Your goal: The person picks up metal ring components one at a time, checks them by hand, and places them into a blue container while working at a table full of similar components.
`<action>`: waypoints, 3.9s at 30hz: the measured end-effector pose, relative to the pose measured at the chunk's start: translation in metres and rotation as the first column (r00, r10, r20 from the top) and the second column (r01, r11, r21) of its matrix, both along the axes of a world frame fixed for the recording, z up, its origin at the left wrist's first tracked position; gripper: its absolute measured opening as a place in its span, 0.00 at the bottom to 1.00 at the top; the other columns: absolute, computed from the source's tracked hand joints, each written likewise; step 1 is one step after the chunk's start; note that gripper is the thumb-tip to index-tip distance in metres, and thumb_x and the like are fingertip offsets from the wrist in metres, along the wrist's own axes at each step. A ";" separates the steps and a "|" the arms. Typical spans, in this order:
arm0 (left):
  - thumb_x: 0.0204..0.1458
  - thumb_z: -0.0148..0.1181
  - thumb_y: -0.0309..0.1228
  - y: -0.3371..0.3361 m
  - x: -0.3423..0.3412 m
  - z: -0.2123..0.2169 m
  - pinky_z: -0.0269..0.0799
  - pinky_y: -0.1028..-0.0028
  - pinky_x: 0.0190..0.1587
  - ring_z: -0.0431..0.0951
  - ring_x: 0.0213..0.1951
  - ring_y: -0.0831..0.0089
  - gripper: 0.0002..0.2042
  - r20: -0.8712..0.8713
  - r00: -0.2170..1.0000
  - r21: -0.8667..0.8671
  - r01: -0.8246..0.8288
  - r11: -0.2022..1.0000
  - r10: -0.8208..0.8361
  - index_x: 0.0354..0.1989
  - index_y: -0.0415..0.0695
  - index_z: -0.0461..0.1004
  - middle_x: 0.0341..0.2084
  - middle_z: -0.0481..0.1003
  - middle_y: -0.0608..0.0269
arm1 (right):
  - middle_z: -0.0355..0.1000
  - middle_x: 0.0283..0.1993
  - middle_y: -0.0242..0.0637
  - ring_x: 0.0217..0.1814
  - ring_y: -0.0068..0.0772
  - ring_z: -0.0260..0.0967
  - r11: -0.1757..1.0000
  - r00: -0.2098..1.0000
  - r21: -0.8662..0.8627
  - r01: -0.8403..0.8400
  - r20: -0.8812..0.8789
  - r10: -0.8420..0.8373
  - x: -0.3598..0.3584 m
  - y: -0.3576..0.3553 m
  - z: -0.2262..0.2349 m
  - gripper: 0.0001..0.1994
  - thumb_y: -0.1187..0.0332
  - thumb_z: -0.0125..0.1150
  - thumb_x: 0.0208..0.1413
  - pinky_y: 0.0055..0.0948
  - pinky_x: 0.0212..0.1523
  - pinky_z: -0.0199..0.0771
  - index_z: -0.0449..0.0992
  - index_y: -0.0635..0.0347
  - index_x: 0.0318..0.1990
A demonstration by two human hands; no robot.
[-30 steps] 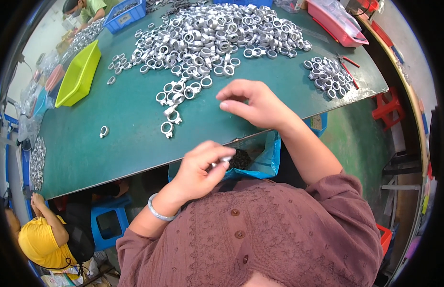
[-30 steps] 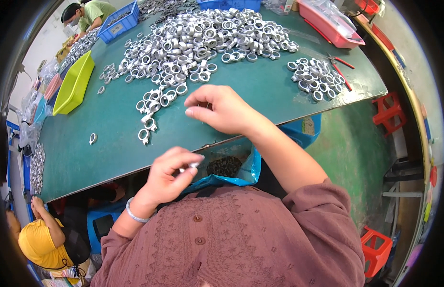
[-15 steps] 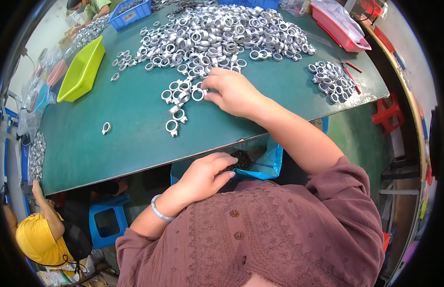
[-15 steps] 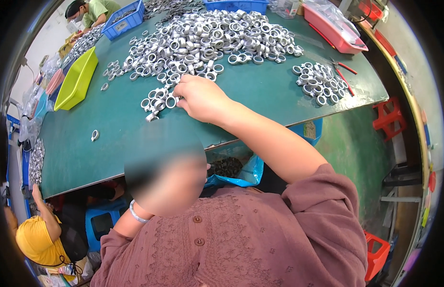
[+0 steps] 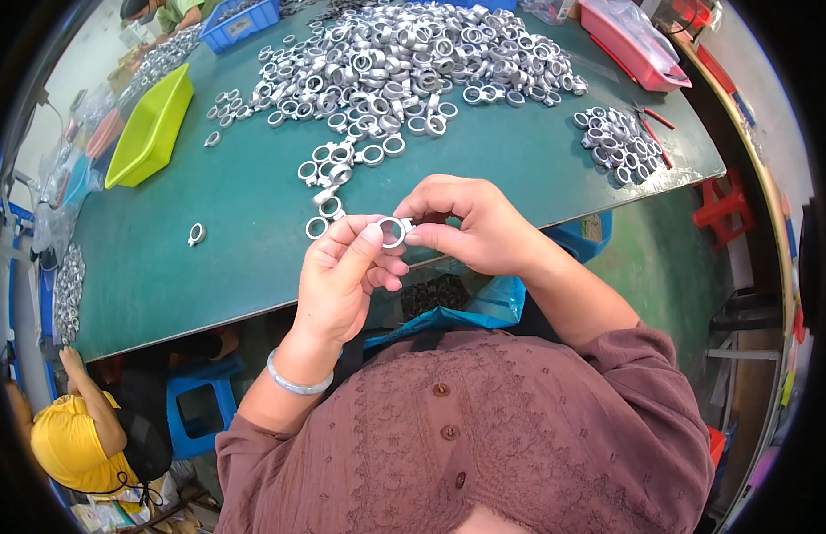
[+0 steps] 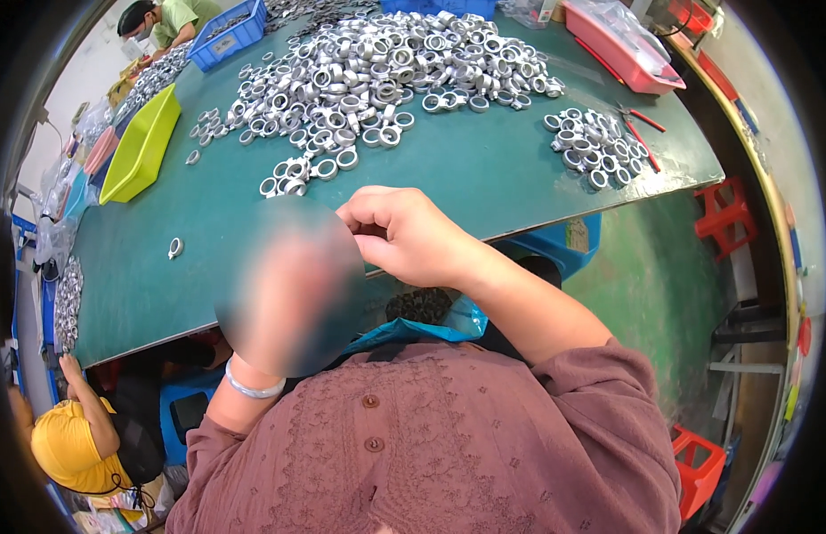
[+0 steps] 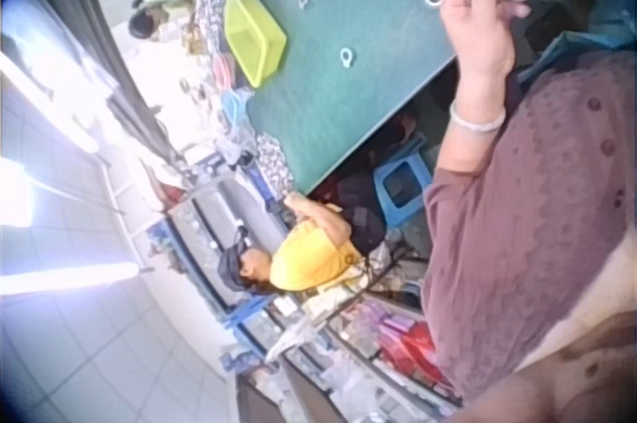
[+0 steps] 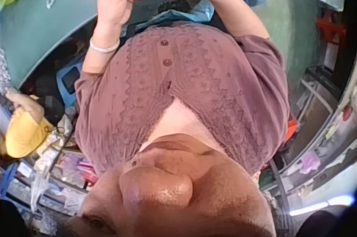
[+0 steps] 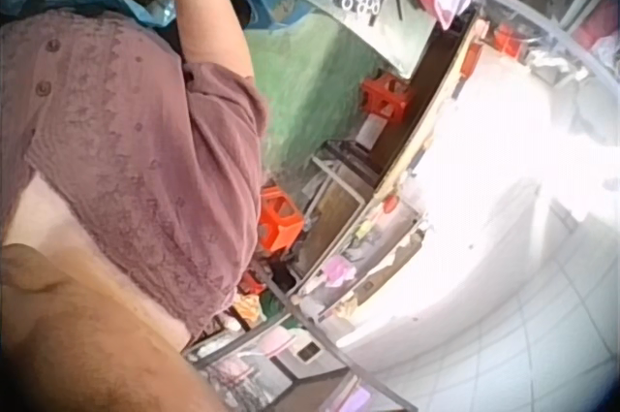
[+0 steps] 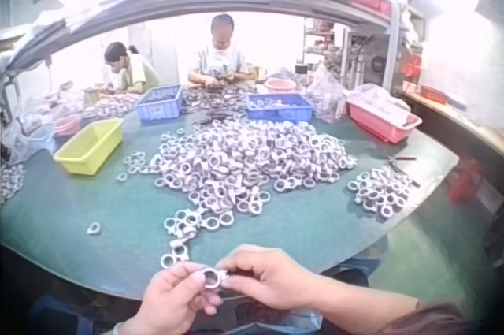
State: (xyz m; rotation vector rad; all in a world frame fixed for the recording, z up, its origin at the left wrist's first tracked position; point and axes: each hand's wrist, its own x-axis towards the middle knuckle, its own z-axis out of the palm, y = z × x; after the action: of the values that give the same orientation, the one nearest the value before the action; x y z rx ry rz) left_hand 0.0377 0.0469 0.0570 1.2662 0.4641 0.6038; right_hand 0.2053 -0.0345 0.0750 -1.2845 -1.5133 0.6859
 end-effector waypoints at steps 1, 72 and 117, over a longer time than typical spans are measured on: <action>0.54 0.48 0.29 0.000 0.000 0.000 0.72 0.81 0.25 0.74 0.25 0.77 0.08 0.012 1.000 -0.080 0.019 0.997 -0.018 0.37 0.37 0.68 0.28 0.73 0.60 | 0.69 0.31 0.33 0.32 0.23 0.66 1.000 1.000 0.000 0.002 0.000 -0.002 0.001 -0.001 -0.002 0.07 0.78 0.57 0.45 0.21 0.31 0.66 0.73 0.64 0.35; 0.51 0.48 0.23 -0.013 -0.001 0.000 0.71 0.80 0.25 0.74 0.26 0.75 0.08 -0.055 0.994 0.067 0.099 0.993 -0.095 0.39 0.34 0.68 0.29 0.73 0.55 | 0.65 0.39 0.39 0.45 0.40 0.63 0.818 0.322 0.231 0.527 0.837 -0.443 0.140 0.025 0.002 0.15 0.70 0.57 0.42 0.35 0.45 0.65 0.69 0.56 0.41; 0.37 0.64 0.36 0.029 0.028 0.000 0.46 0.57 0.57 0.48 0.58 0.48 0.35 -0.308 0.858 0.937 0.199 0.288 0.410 0.56 0.42 0.56 0.56 0.50 0.43 | 0.66 0.41 0.40 0.44 0.40 0.64 0.671 0.530 0.303 0.676 0.432 -0.730 0.080 0.074 -0.020 0.20 0.49 0.60 0.38 0.39 0.45 0.60 0.74 0.51 0.37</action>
State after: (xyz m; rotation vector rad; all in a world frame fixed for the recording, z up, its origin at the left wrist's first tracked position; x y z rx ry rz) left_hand 0.0659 0.0762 0.0565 2.6852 0.6555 0.6844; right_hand 0.2853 0.0398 0.0555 -1.9344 -1.2127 -0.3200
